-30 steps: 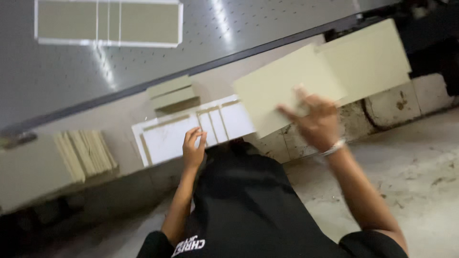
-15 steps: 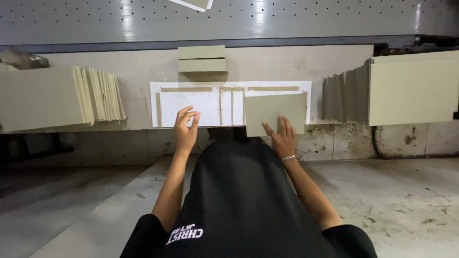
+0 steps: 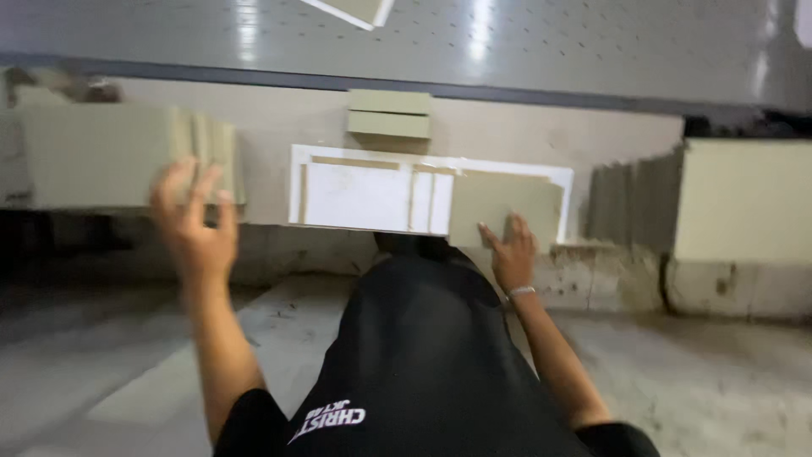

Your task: The person repeatedly stacks beige papers on a white surface and places a red sheet on top. They smooth the red sheet with their hands, then remove it to continue stacking more beige papers. This cycle of stacking and smoothing is performed multiple times.

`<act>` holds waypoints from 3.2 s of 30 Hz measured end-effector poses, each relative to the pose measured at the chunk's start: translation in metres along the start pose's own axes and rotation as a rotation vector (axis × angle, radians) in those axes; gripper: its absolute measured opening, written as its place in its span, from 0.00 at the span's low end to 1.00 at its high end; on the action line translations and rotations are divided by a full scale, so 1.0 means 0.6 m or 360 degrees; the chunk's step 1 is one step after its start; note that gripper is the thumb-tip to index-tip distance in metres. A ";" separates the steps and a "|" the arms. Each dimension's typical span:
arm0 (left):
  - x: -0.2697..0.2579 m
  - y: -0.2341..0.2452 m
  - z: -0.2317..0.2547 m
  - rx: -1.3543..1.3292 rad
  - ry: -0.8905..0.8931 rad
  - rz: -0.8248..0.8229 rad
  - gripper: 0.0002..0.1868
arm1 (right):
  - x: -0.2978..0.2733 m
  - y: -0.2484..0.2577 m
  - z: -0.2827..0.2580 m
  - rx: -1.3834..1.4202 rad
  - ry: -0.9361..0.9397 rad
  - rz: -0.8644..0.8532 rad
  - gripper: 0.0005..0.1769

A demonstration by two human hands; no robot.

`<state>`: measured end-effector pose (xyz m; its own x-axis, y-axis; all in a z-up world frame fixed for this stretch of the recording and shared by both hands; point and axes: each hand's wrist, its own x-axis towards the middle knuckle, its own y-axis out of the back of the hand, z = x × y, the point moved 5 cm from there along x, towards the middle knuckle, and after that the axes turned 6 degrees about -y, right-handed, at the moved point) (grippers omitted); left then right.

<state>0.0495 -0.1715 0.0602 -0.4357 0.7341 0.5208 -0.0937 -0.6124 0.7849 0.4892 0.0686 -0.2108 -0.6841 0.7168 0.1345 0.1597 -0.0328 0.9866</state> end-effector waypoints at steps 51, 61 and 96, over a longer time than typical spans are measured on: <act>-0.372 -0.460 0.029 0.0014 -0.0412 -0.0479 0.21 | 0.039 0.049 0.001 0.0490 -0.0449 -0.0359 0.46; -0.336 -0.450 0.028 0.0016 -0.0338 -0.0807 0.27 | 0.047 0.046 -0.003 0.0478 -0.0429 -0.0091 0.44; 0.108 -0.543 -0.006 0.0146 -0.0361 -0.1190 0.21 | 0.560 0.025 -0.210 0.0272 0.0343 -0.0670 0.23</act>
<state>0.0484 0.0748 -0.1631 -0.0921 0.9898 -0.1085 -0.2114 0.0871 0.9735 0.1720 0.2215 -0.1394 -0.8428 0.4827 -0.2381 -0.0597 0.3558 0.9327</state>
